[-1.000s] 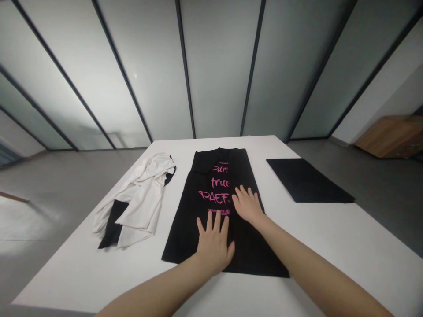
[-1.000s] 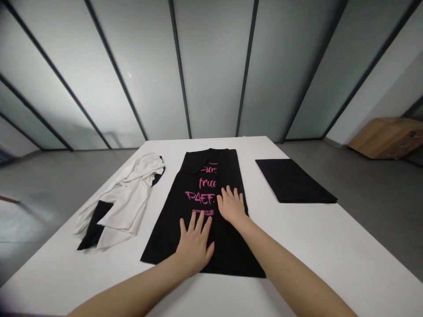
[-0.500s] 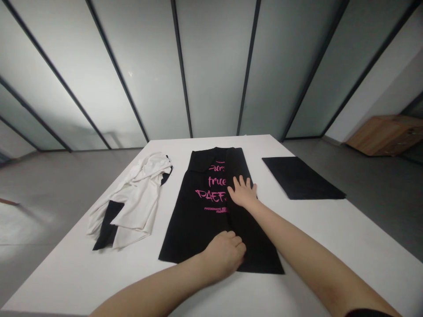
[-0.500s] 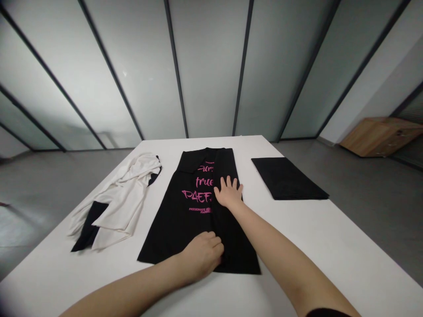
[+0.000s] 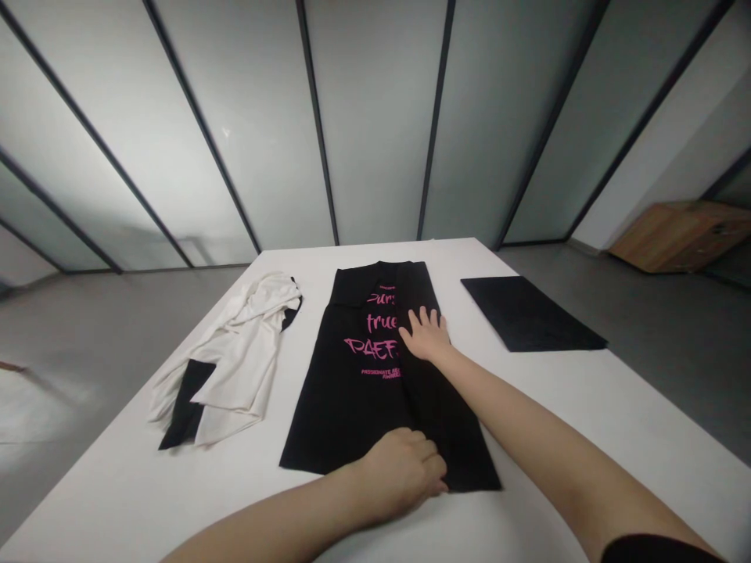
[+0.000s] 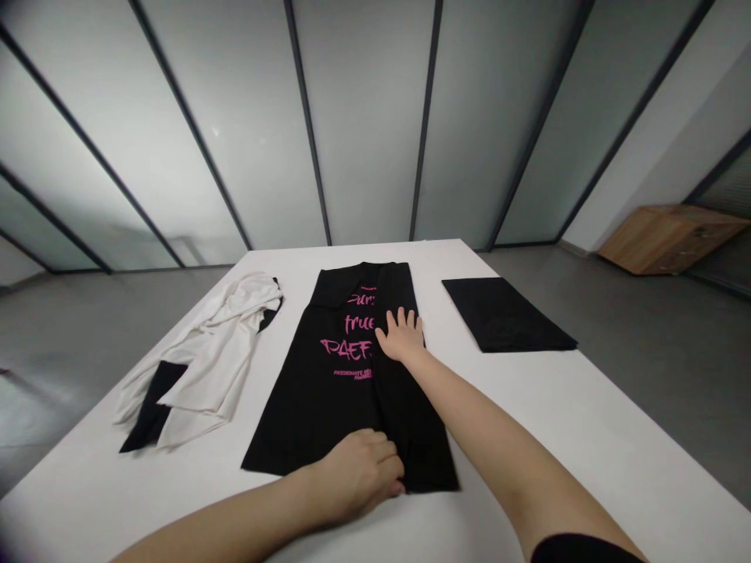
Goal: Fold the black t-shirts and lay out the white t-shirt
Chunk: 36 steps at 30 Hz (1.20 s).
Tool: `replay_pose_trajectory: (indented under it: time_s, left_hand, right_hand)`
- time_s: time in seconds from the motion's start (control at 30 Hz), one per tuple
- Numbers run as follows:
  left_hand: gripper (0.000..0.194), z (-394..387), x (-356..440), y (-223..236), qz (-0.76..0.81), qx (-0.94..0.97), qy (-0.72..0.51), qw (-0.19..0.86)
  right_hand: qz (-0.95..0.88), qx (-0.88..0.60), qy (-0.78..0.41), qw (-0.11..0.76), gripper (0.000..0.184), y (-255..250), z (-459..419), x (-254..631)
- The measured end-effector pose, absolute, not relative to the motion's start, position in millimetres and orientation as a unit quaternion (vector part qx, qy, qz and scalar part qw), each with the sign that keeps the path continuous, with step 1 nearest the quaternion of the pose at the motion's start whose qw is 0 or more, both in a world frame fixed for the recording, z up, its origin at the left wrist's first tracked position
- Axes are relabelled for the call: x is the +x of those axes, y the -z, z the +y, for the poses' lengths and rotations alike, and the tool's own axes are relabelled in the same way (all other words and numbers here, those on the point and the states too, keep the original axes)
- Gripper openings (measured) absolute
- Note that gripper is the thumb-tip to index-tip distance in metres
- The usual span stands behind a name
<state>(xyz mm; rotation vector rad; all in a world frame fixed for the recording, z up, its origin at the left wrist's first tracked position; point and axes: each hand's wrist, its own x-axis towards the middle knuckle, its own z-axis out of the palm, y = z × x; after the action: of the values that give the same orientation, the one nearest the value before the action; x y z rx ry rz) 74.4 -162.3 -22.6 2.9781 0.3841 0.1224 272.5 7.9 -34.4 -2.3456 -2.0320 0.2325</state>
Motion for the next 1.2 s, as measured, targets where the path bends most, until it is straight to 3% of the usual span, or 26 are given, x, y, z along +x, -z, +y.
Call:
replay_pose_trajectory:
  time_s: [0.33, 0.53, 0.67, 0.77, 1.0, 1.2]
  left_hand:
    - [0.034, -138.2, 68.9, -11.7, 0.118, 0.963, -0.122, 0.208]
    - [0.027, -43.4, 33.5, -16.8, 0.467, 0.858, -0.180, 0.115]
    - [0.050, 8.4, -12.1, 2.2, 0.687, 0.722, -0.082, 0.025]
    - [0.048, 20.2, -32.5, 12.8, 0.680, 0.729, -0.085, 0.007]
    - [0.049, 19.1, -28.0, 8.4, 0.674, 0.728, -0.096, 0.086]
    - [0.050, 24.7, -34.3, 5.5, 0.665, 0.727, -0.082, 0.148]
  right_hand:
    - [-0.577, -0.803, -0.148, -0.004, 0.077, 11.9, 15.5, 250.5]
    - [-0.557, -0.822, -0.073, 0.094, 0.070, 22.5, 2.3, 223.8]
    - [-0.577, -0.802, -0.067, 0.141, 0.060, 27.4, -6.8, 233.8]
    - [-0.542, -0.822, -0.054, 0.165, 0.057, 29.3, -12.3, 246.1]
    - [-0.499, -0.848, -0.029, 0.177, 0.057, 22.8, -27.0, 264.3]
    - [-0.532, -0.828, -0.120, 0.130, 0.068, 15.2, -50.8, 288.5]
